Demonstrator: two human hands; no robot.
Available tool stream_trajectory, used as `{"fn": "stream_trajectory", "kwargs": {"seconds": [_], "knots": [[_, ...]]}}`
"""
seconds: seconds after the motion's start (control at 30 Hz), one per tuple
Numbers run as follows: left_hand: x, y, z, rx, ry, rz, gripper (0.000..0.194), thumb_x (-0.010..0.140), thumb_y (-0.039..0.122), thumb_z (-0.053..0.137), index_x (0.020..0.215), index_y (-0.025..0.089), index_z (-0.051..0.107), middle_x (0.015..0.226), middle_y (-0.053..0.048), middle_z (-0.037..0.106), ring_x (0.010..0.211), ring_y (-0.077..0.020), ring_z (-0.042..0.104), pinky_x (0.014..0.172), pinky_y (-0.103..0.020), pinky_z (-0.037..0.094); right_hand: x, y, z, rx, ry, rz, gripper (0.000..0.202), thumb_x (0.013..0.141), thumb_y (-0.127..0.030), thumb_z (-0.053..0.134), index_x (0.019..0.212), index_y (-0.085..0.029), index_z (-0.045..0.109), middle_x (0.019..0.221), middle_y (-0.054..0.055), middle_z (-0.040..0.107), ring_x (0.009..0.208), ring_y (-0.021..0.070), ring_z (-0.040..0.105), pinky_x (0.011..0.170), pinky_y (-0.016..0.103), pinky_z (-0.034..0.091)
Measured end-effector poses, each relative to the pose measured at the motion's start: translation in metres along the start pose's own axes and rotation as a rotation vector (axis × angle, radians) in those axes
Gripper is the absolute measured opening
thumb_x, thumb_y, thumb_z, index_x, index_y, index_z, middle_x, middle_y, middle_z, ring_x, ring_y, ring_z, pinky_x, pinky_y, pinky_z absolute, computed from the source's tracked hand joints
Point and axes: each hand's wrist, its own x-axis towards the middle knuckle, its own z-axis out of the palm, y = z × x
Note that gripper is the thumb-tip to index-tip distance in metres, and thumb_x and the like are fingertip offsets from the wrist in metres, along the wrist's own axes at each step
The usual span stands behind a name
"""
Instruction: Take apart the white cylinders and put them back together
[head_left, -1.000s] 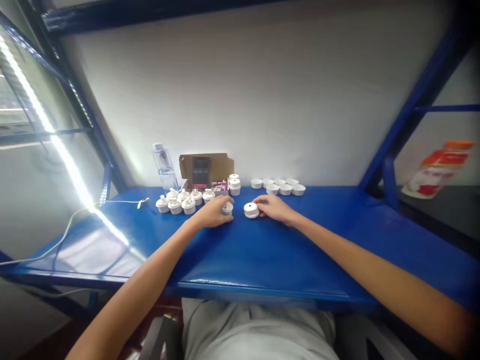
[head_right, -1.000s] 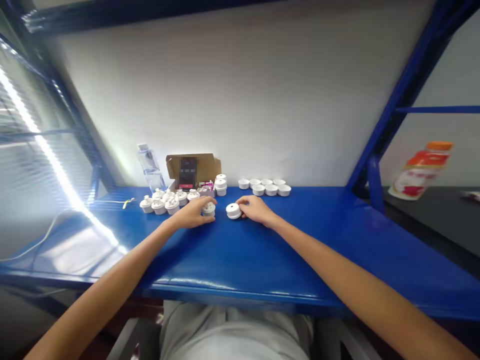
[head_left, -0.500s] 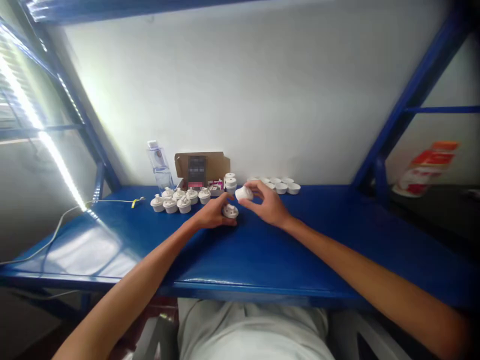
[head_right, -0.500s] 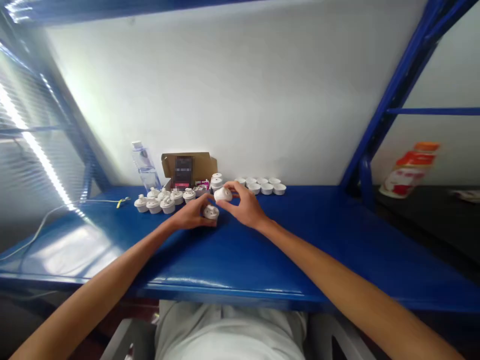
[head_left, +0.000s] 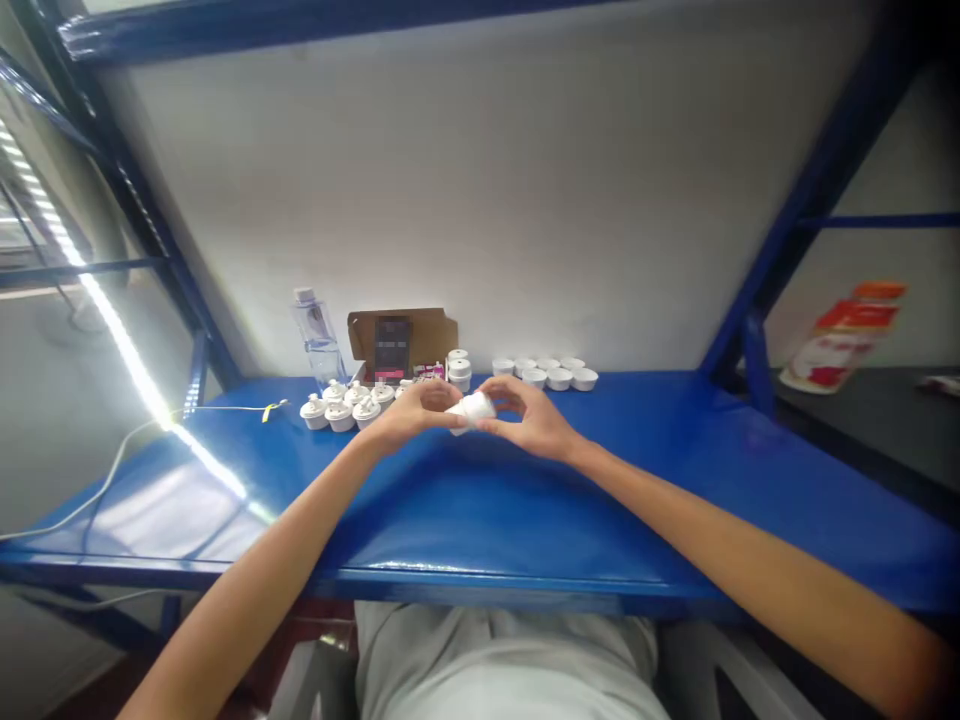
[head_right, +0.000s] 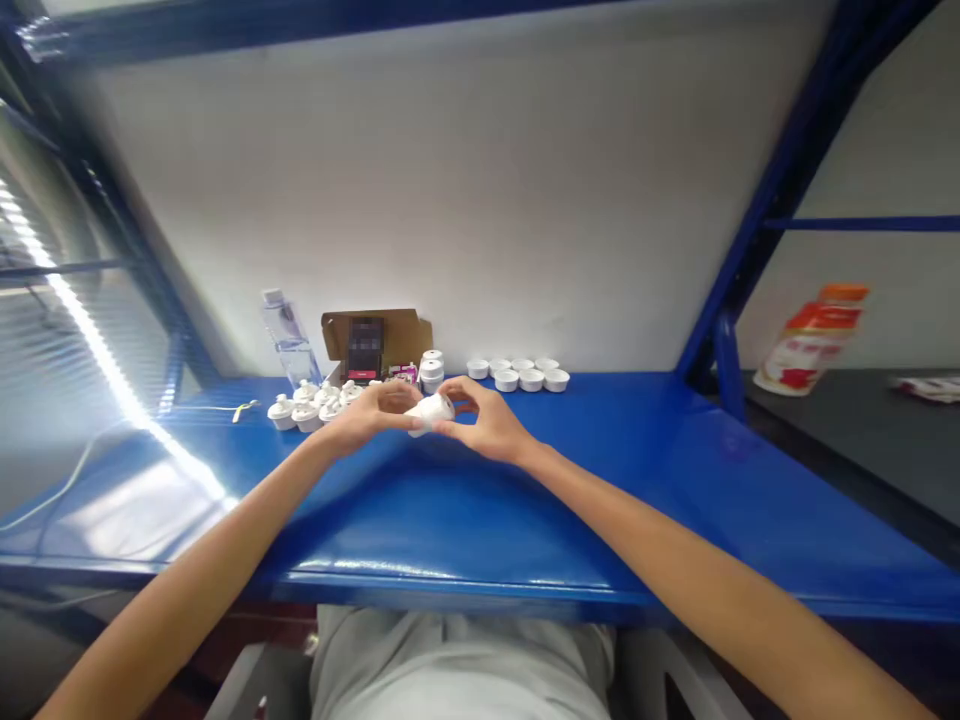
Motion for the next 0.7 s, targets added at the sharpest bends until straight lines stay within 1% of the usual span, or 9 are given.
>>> {"fn": "stream_trajectory", "kwargs": {"seconds": [0.13,0.2,0.33,0.43,0.5,0.53,0.6,0.67,0.7], "knots": [[-0.0018,0.0009,-0.0041,-0.135,0.012,-0.059,0.042,0.075,0.041,0.083,0.105,0.016,0.07,0.099,-0.008,0.071,0.092,-0.0192,0.068,0.079,-0.03,0.052,-0.0045,-0.0098,0.0062,-0.052,0.024,-0.07,0.045,0.079,-0.036,0.079,0.12,-0.026,0.062,0.126,0.007,0.064,0.118,0.0259,0.063,0.101,0.042,0.056],[-0.0026,0.0007,-0.0023,-0.176,0.019,-0.084,0.042,0.077,0.043,0.082,0.106,0.016,0.07,0.1,-0.008,0.07,0.092,-0.0187,0.067,0.076,-0.028,0.052,-0.0049,-0.0092,0.0075,-0.049,0.027,-0.051,0.044,0.079,-0.036,0.079,0.119,-0.026,0.063,0.127,0.007,0.064,0.119,0.0267,0.062,0.1,0.042,0.057],[-0.0029,-0.0007,0.0025,-0.196,-0.041,-0.132,0.046,0.081,0.049,0.077,0.113,0.018,0.067,0.096,-0.007,0.069,0.086,-0.018,0.068,0.074,-0.029,0.054,-0.0044,-0.0025,0.0037,-0.045,-0.004,-0.019,0.043,0.083,-0.035,0.075,0.123,-0.026,0.061,0.127,0.007,0.064,0.118,0.0264,0.064,0.099,0.043,0.058],[-0.0022,-0.0024,0.0028,-0.202,-0.069,-0.135,0.044,0.083,0.05,0.075,0.111,0.016,0.068,0.092,-0.006,0.068,0.078,-0.0148,0.066,0.072,-0.027,0.052,-0.0049,-0.0039,0.0,-0.187,-0.071,-0.159,0.036,0.088,-0.029,0.07,0.123,-0.026,0.063,0.13,0.008,0.064,0.125,0.0269,0.061,0.108,0.045,0.051],[-0.002,-0.0026,0.0021,-0.22,-0.07,-0.128,0.044,0.086,0.052,0.071,0.107,0.013,0.068,0.09,-0.007,0.068,0.075,-0.0133,0.064,0.07,-0.026,0.051,-0.0053,-0.0079,-0.0004,-0.261,-0.082,-0.247,0.031,0.09,-0.027,0.066,0.121,-0.026,0.064,0.133,0.008,0.064,0.13,0.0272,0.057,0.114,0.046,0.045],[-0.002,-0.0023,0.0018,-0.221,-0.064,-0.123,0.045,0.087,0.053,0.069,0.107,0.013,0.068,0.089,-0.007,0.067,0.073,-0.013,0.063,0.068,-0.026,0.05,-0.0054,-0.0097,0.0004,-0.271,-0.066,-0.259,0.03,0.091,-0.028,0.066,0.121,-0.026,0.065,0.133,0.008,0.064,0.13,0.0275,0.058,0.114,0.046,0.045],[-0.0021,-0.0012,0.0021,-0.2,-0.047,-0.101,0.045,0.087,0.053,0.07,0.107,0.013,0.068,0.089,-0.007,0.067,0.076,-0.0135,0.063,0.069,-0.026,0.05,-0.0052,-0.0114,0.0033,-0.24,-0.002,-0.192,0.032,0.088,-0.034,0.07,0.119,-0.025,0.065,0.126,0.008,0.067,0.12,0.0286,0.064,0.104,0.045,0.053],[-0.0021,-0.0007,0.0033,-0.152,-0.029,-0.051,0.043,0.082,0.048,0.077,0.107,0.015,0.068,0.095,-0.007,0.068,0.084,-0.0155,0.064,0.074,-0.027,0.051,-0.0046,-0.0098,0.0071,-0.139,0.053,-0.017,0.033,0.087,-0.043,0.071,0.113,-0.023,0.066,0.111,0.008,0.072,0.098,0.0277,0.072,0.086,0.042,0.061],[-0.0018,-0.0011,0.0041,-0.13,-0.015,-0.02,0.042,0.078,0.044,0.081,0.106,0.015,0.068,0.098,-0.007,0.068,0.087,-0.0165,0.064,0.078,-0.028,0.051,-0.0042,-0.0081,0.0089,-0.074,0.064,0.079,0.034,0.087,-0.048,0.07,0.11,-0.022,0.067,0.103,0.008,0.073,0.086,0.0262,0.074,0.078,0.041,0.063]]}}
